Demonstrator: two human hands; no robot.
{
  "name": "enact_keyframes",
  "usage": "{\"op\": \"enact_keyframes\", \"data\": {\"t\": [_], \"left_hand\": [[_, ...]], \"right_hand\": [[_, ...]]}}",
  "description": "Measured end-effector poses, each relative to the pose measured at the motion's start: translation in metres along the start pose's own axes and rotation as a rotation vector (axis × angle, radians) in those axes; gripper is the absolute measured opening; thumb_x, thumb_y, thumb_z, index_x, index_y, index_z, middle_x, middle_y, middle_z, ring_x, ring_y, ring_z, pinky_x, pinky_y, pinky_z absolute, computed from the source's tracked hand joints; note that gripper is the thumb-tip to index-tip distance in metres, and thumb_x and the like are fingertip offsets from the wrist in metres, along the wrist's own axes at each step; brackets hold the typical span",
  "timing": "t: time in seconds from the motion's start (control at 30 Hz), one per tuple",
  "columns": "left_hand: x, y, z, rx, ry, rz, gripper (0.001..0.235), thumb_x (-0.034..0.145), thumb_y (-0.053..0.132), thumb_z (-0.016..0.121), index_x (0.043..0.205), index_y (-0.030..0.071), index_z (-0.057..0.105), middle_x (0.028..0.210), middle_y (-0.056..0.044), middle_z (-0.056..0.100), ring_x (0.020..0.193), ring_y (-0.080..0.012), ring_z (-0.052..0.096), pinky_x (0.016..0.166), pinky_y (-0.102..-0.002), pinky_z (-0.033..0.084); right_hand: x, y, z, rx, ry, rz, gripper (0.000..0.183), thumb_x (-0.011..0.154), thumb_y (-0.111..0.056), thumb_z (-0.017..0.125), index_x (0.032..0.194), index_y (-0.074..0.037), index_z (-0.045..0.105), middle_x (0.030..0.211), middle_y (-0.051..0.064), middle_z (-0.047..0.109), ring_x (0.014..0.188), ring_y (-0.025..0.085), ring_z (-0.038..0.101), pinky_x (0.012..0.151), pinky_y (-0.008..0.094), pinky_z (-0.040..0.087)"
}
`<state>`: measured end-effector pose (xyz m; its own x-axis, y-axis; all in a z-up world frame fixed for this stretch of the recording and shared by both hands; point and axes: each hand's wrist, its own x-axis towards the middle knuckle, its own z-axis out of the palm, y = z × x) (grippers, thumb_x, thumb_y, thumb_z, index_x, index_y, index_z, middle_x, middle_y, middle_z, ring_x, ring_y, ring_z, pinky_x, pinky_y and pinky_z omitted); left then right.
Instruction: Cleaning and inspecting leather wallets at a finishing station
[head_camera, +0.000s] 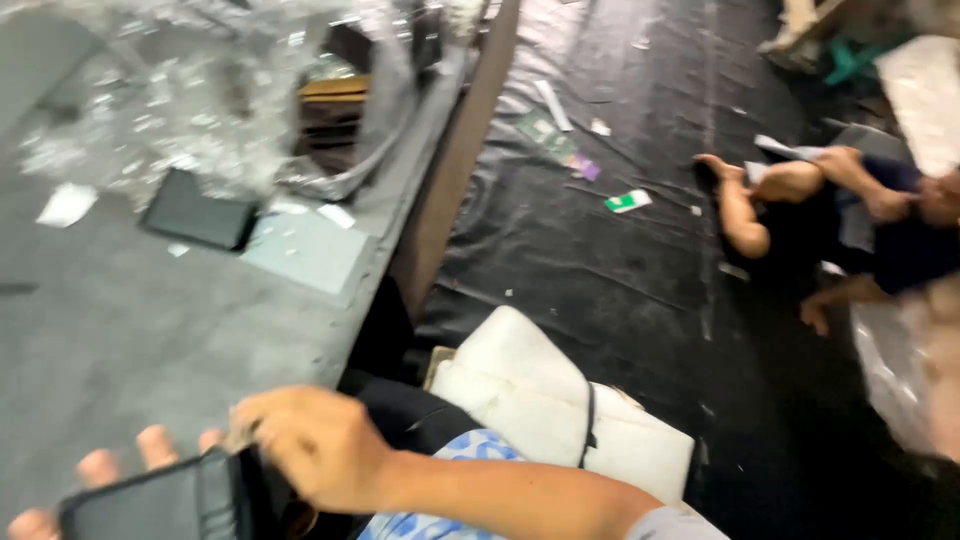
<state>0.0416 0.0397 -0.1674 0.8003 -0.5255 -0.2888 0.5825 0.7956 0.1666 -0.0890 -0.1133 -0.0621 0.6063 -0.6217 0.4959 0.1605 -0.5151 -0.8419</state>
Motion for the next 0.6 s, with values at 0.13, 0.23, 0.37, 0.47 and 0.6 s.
{"op": "enact_keyframes", "data": {"t": [0.13,0.23,0.37,0.47,0.6], "left_hand": [[-0.038,-0.044,0.153,0.260,-0.064,0.090,0.056,0.083,0.063,0.062,0.127,0.029,0.067,0.138,-0.012,0.065,0.131,-0.0468,0.058,0.107,-0.076,0.043],[-0.042,-0.049,0.162,0.161,-0.133,0.137,0.058,0.090,0.062,0.056,0.132,0.021,0.063,0.134,-0.018,0.063,0.126,-0.0504,0.056,0.109,-0.076,0.040],[-0.046,-0.050,0.165,0.208,-0.108,0.222,0.061,0.090,0.065,0.052,0.131,0.021,0.061,0.135,-0.017,0.061,0.132,-0.0528,0.053,0.114,-0.072,0.038],[-0.045,-0.040,0.157,0.171,-0.179,0.261,0.059,0.092,0.063,0.057,0.134,0.021,0.063,0.137,-0.017,0.062,0.139,-0.0498,0.049,0.121,-0.072,0.031],[-0.048,-0.042,0.151,0.175,-0.227,0.269,0.057,0.098,0.063,0.051,0.137,0.022,0.061,0.139,-0.014,0.060,0.133,-0.0449,0.053,0.118,-0.072,0.036]], "right_hand": [[0.023,-0.007,-0.008,-0.193,0.295,0.270,0.028,0.104,-0.016,0.048,0.102,-0.006,0.074,0.104,0.008,0.075,0.101,0.022,0.070,0.095,0.034,0.053],[0.021,-0.020,-0.001,-0.148,0.229,0.086,0.019,0.101,-0.004,0.054,0.098,0.001,0.072,0.100,0.014,0.074,0.099,0.028,0.072,0.096,0.038,0.058],[0.009,-0.023,0.006,-0.137,0.074,-0.112,0.020,0.102,-0.005,0.056,0.110,0.005,0.071,0.112,0.020,0.071,0.104,0.035,0.070,0.097,0.043,0.059],[-0.006,-0.009,0.002,-0.048,-0.167,-0.431,0.024,0.103,-0.004,0.053,0.111,0.013,0.068,0.124,0.026,0.064,0.108,0.046,0.070,0.096,0.052,0.061],[0.004,-0.001,0.010,0.008,-0.129,-0.518,0.016,0.098,0.005,0.062,0.109,0.015,0.068,0.117,0.026,0.067,0.099,0.041,0.074,0.090,0.045,0.067]]}}
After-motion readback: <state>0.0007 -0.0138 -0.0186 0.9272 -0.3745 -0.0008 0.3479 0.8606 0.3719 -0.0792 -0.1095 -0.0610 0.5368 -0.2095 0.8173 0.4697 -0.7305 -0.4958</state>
